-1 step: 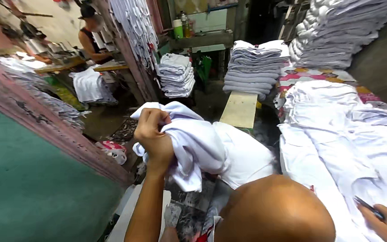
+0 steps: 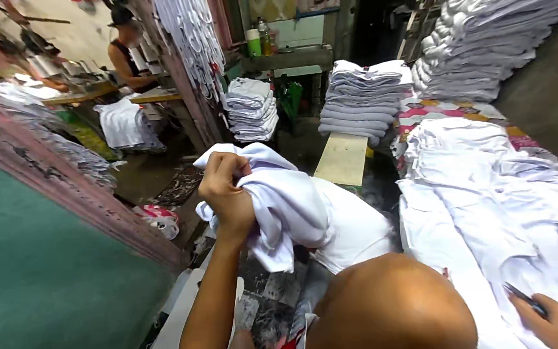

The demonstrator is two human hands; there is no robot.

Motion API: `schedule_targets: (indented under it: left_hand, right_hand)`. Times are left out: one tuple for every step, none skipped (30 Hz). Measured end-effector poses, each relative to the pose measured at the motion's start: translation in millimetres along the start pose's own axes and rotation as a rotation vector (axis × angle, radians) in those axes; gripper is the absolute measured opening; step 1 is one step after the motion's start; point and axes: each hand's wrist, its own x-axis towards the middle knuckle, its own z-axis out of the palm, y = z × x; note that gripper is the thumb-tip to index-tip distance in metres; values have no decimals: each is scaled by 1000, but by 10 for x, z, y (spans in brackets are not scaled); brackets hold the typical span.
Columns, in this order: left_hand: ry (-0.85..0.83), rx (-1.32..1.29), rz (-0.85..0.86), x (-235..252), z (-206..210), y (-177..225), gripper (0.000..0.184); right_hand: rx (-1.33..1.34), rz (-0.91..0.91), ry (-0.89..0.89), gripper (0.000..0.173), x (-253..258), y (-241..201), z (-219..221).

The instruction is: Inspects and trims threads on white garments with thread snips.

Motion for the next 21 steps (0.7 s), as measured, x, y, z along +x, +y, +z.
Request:
schedule_targets:
  left_hand:
    - [1,-25,9,27,140,35,6]
    - [21,-52,16,65,309,64,6]
    - [68,-82,19,106,524,75,7]
    - [146,-109,10,145,790,58,7]
    - [171,-114,-12,143,1052,35,8]
    - [135,-96,-54,83,1306,10,8]
    - [26,-60,-123,-50,1542,-18,9]
    - [-169,-17,-207,-258,1749,-51,14]
    - [-447,11,-298,-529,1934,-104,23]
    - [-723,-16,-402,-844,2149,-189,37]
    - [-1024,-60,-485,-1215,2349,-301,55]
    - [-1303,-106,-532,-1613,2499,-393,71]
    - [-1494,-143,-546,-1968,2576,-421,79]
    - [-1608,-142,-557,-2222,2587,-392,86]
    - [-1647,-116,-585,-2383,2568,-345,92]
    - [-1614,-79,-601,-2491,2543,-316,92]
    - [-1580,-44,-598,-2535,2517,-300,90]
    - [-1603,-9,-581,-2514,2502,-293,90]
    - [-1676,30,-538,-2436,2501,-287,90]
    - [-1777,81,-454,-2309,2514,-269,88]
    - [-1880,137,-339,-2128,2528,-211,83]
  right_hand:
    - [-2,22,-12,59,27,10,12]
    - [-6,29,-23,58,59,40,33]
    - [-12,-4,8,56,122,145,114]
    - [-1,-27,32,55,148,204,165]
    - [7,-35,43,54,142,220,175]
    - [5,-34,48,53,126,215,165]
    - [-3,-28,52,52,112,206,156]
    - [-7,-20,51,51,100,192,148]
    - [-9,-14,61,50,93,181,153]
    - [-7,-14,81,49,81,163,157]
    - [-6,-4,78,48,69,141,149]
    - [-8,15,61,48,57,119,131]
    - [-14,37,41,48,48,101,104]
    - [-21,54,23,47,52,91,82]
    - [-21,63,15,47,65,89,70]
    - [-23,75,-2,47,76,81,57]
    - [-26,87,-24,48,78,71,46]
    - [-15,91,-38,48,70,56,33]
    - [-2,78,-37,48,53,46,25]
    - [11,64,-30,49,37,38,19]
    - [26,52,-24,50,24,27,8]
